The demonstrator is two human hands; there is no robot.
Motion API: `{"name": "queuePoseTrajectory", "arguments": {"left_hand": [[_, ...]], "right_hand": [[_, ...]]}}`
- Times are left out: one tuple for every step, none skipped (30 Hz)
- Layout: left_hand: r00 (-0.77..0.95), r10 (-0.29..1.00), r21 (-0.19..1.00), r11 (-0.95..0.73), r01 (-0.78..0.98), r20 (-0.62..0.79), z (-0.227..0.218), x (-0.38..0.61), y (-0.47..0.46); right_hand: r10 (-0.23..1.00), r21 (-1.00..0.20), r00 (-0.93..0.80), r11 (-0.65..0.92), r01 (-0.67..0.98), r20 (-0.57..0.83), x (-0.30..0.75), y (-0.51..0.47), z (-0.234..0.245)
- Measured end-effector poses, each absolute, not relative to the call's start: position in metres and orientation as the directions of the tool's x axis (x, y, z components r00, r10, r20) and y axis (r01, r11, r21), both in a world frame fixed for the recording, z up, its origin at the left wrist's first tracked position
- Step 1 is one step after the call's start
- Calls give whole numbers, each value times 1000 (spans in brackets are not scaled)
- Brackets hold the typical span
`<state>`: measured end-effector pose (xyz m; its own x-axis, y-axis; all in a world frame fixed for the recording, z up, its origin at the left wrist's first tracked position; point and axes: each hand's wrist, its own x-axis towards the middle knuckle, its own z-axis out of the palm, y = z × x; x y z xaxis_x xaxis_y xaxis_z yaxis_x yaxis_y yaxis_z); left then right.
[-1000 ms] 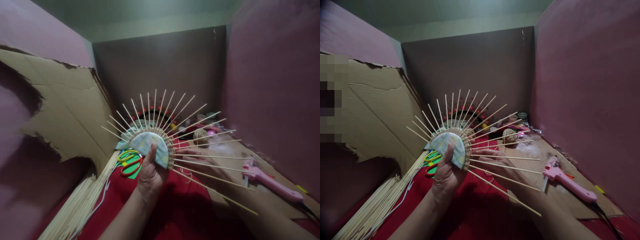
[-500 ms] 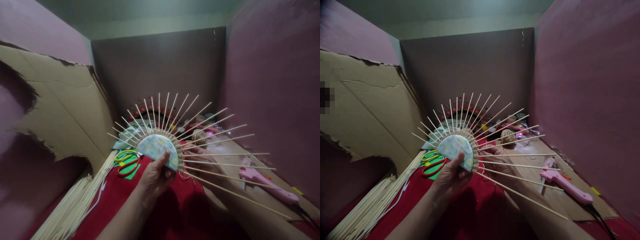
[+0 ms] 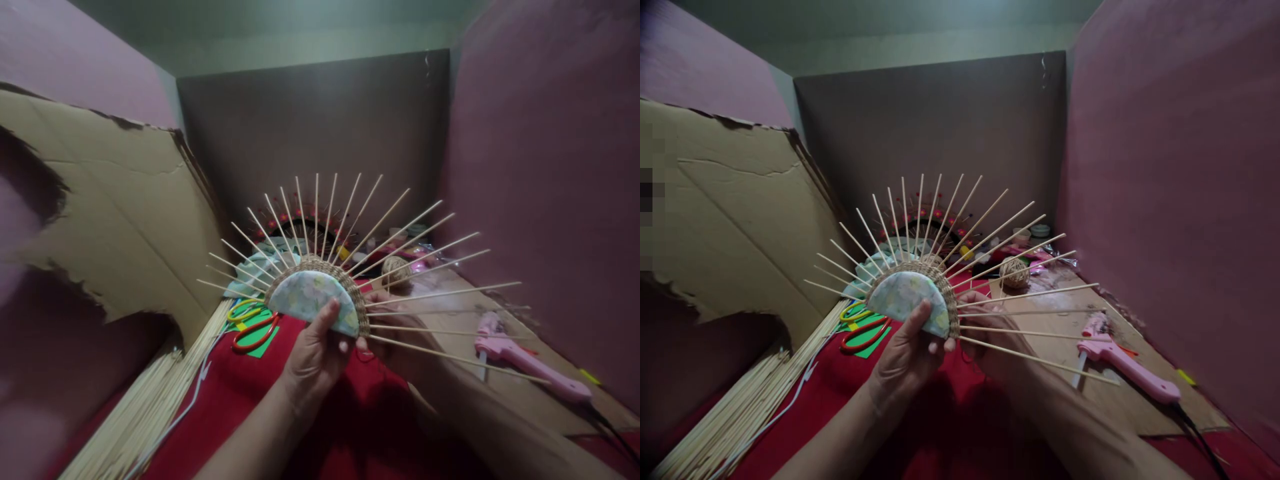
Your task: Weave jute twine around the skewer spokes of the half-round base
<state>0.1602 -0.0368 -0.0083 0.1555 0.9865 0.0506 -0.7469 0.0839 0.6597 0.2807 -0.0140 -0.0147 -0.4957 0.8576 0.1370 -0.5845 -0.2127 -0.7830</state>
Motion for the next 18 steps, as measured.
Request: {"name": "queuePoseTrajectory", "arguments": {"left_hand": [[153, 987, 651, 89, -754, 42, -9, 160, -36], [150, 988, 642, 94, -761, 34, -9, 160, -35], [154, 988, 636, 103, -765, 24, -9, 160, -35], [158, 987, 631, 113, -767, 16, -10, 159, -35], [160, 987, 626, 119, -771, 9, -10, 159, -34], [157, 988, 620, 123, -775, 0, -10, 158, -34], [152, 988, 614, 126, -779, -10, -10, 158, -34], [149, 989, 609, 131, -782, -21, -10, 158, -34], [148, 989, 603, 136, -786, -31, -9, 158, -34], [149, 988, 597, 142, -790, -38, -9, 157, -34], [149, 988, 591, 147, -794, -45, -9, 157, -34], [147, 988, 584, 148, -798, -50, -9, 158, -34], [142, 989, 579, 146, -802, -52, -9, 158, -33], [136, 989, 576, 142, -805, -53, -9, 158, -32], [132, 990, 577, 140, -805, -56, -9, 158, -31], [132, 989, 583, 144, -800, -63, -10, 157, -30], [132, 989, 590, 148, -794, -69, -10, 157, -28], [137, 987, 599, 157, -785, -79, -9, 156, -27]], "right_hand": [[863, -782, -487, -212, -585, 130, 280, -14, -15], [869, -780, -477, -209, -590, 128, 279, -14, -16], [873, -779, -471, -206, -592, 127, 278, -13, -17], [872, -781, -474, -211, -588, 121, 278, -13, -18], [869, -783, -483, -224, -580, 109, 277, -12, -19], [861, -785, -499, -243, -570, 95, 277, -12, -19], [855, -785, -513, -265, -560, 77, 277, -11, -20], [849, -784, -525, -286, -551, 59, 278, -11, -20], [843, -783, -536, -304, -543, 45, 278, -10, -20], [840, -784, -541, -311, -537, 37, 279, -10, -20], [839, -788, -544, -313, -530, 33, 279, -9, -20], [838, -794, -544, -311, -522, 30, 280, -9, -20], [840, -803, -542, -305, -512, 27, 280, -8, -20], [842, -816, -538, -293, -497, 25, 280, -8, -20], [847, -834, -532, -276, -478, 25, 280, -8, -20], [851, -855, -524, -251, -454, 28, 280, -7, -21], [856, -879, -515, -216, -426, 40, 281, -7, -21], [861, -903, -504, -165, -397, 64, 281, -6, -21]]}}
